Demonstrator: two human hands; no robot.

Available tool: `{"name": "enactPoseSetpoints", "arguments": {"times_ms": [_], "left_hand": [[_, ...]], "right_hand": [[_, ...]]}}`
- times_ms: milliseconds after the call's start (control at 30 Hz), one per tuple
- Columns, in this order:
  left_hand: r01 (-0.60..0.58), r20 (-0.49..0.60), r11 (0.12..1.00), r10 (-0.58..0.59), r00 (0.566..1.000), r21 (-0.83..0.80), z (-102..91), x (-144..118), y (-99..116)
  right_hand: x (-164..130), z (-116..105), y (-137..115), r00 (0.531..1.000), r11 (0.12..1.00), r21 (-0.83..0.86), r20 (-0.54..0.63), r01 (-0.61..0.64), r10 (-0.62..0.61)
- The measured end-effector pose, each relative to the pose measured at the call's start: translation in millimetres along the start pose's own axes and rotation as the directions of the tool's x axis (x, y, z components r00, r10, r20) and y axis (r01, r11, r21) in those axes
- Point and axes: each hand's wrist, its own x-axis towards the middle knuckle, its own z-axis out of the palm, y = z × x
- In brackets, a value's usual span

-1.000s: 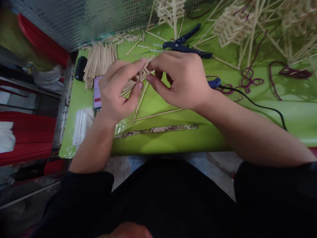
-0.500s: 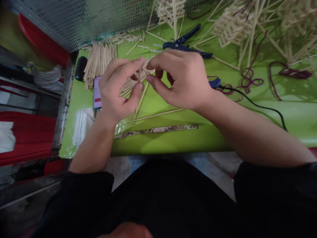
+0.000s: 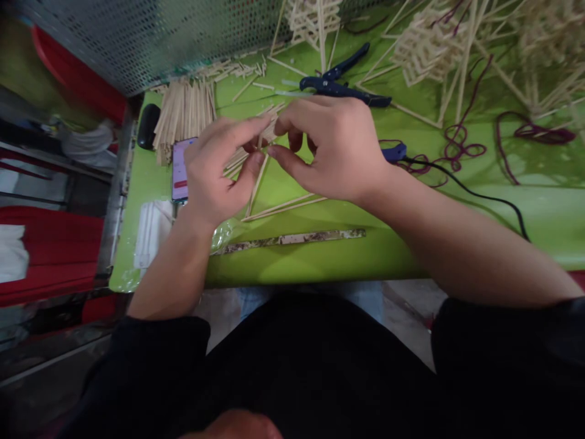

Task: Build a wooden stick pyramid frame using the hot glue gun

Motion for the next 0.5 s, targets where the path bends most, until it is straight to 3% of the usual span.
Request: {"name": "enactPoseSetpoints", "arguments": {"times_ms": [100,233,333,433,500], "left_hand": [[-0.010,0.012,1.000,0.010,1.000,-0.010,1.3,-1.2,-3.5],[0.013,0.007,0.999,-0.013,1.000,-0.038,1.5,-2.9,-3.1],[0.054,-0.021,0.995,-0.056,0.998,-0.084,2.3,-5.2,-0.3],[0.140,-0.040,0.984,-0.145,0.989,-0.112,2.3,-7.9,3.7],[0.180,-0.041,0.975,-0.187,0.982,-0.127,1.3,-9.1,6.3]], "right_hand": [[0.1,2.6,-1.3,1.000,1.000,0.001,0.008,0.011,-0.011],[3.2,-1.6,3.9,0.991,0.996,-0.025,0.105,0.083,-0.080],[9.1,-10.4,20.0,0.952,0.983,-0.115,0.286,0.146,-0.108],[14.8,-25.6,35.9,0.874,0.987,-0.134,0.485,0.086,-0.010],[16.9,-41.1,38.9,0.860,0.986,-0.158,0.495,-0.046,0.119]]}}
